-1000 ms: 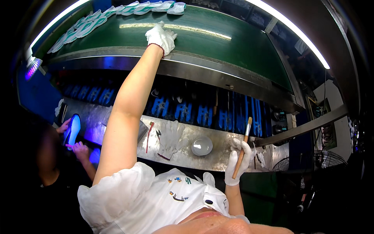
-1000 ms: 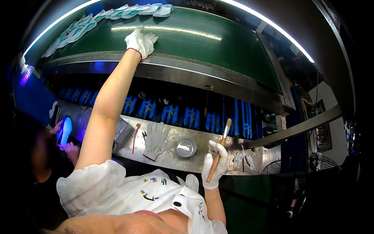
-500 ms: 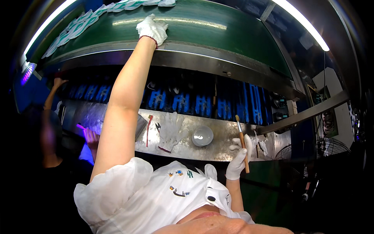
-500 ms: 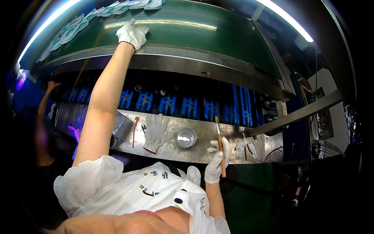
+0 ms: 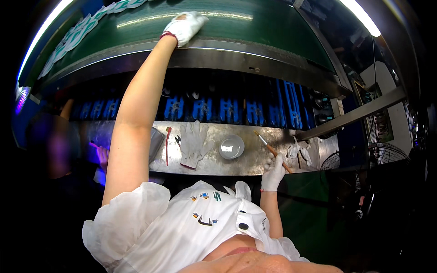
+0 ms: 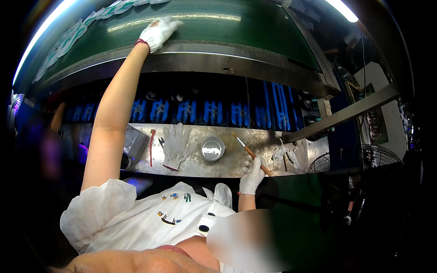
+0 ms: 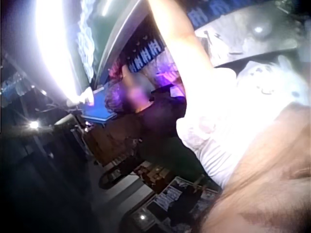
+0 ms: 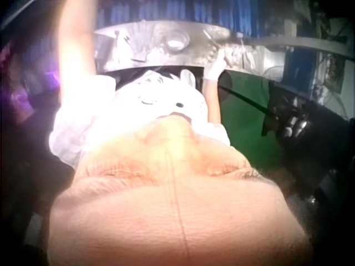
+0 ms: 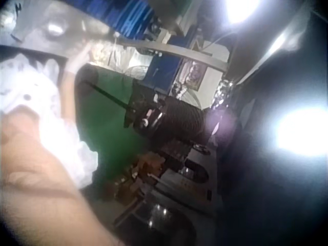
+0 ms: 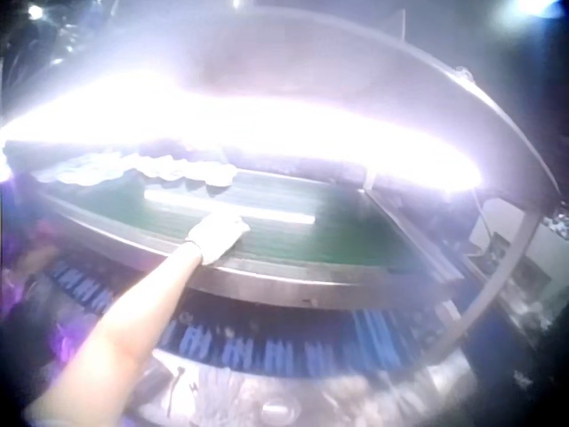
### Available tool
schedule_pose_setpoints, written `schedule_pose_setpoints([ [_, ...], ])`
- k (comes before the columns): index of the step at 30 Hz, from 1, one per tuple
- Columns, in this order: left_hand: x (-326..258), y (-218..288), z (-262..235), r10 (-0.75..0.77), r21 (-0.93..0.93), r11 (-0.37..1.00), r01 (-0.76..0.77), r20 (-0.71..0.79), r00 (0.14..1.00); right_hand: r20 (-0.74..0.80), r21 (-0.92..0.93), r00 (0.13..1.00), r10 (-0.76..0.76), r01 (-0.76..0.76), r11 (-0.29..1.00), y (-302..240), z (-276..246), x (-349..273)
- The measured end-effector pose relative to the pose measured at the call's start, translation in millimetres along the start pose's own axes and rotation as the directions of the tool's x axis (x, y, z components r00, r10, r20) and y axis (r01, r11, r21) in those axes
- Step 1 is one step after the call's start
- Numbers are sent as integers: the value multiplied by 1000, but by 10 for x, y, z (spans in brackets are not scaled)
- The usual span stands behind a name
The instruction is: The person picks up white shoe soles from a conveyor belt and uses a paintbrush to apply a teal-colored substance to the edges. They handle the soles one at a time, rotating them to cover the perimeter before placing them back on the belt. The person eventually sits down on a stool while continuing the task.
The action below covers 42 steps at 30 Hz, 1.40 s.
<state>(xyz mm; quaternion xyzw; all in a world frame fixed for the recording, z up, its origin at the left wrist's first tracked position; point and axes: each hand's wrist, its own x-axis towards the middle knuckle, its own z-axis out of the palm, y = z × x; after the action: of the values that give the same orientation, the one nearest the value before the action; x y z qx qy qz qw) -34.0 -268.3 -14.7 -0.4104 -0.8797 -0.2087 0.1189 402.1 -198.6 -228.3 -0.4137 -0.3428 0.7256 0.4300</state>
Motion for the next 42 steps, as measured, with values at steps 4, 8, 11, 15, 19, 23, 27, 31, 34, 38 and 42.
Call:
schedule_pose_setpoints([
  [4,-54,222,7,-20,36,999,14,158,987,-11,18,999,47,-47,999,48,-59,19],
  [8,-97,198,-23,-10,45,999,4,127,992,-37,117,990,134,-129,985,16,-25,4],
  [11,-76,151,7,-13,63,998,5,126,992,-23,160,986,167,-161,974,56,-78,37],
  [15,-209,354,-192,169,26,985,-168,-5,986,9,182,989,149,-148,972,84,-115,65],
  [19,-270,348,-195,66,55,996,-65,-21,998,7,203,985,171,-168,965,112,-69,54],
  [23,-257,329,-162,59,127,990,-62,30,998,7,139,992,127,-127,982,113,-4,19],
  [27,-255,340,-166,67,115,991,-66,-1,998,10,146,991,131,-131,981,105,-23,13],
  [31,-229,299,-126,62,129,990,-60,-10,998,-2,144,991,133,-132,981,125,-33,18],
  [34,-186,207,-72,88,150,985,-84,-25,996,-8,107,992,124,-123,987,138,-11,2],
  [38,-159,170,-59,177,240,956,-170,-6,984,36,77,990,135,-138,987,117,54,-46],
  [42,-256,327,-162,49,113,992,-48,-11,999,69,30,993,94,-96,995,133,39,-42],
])
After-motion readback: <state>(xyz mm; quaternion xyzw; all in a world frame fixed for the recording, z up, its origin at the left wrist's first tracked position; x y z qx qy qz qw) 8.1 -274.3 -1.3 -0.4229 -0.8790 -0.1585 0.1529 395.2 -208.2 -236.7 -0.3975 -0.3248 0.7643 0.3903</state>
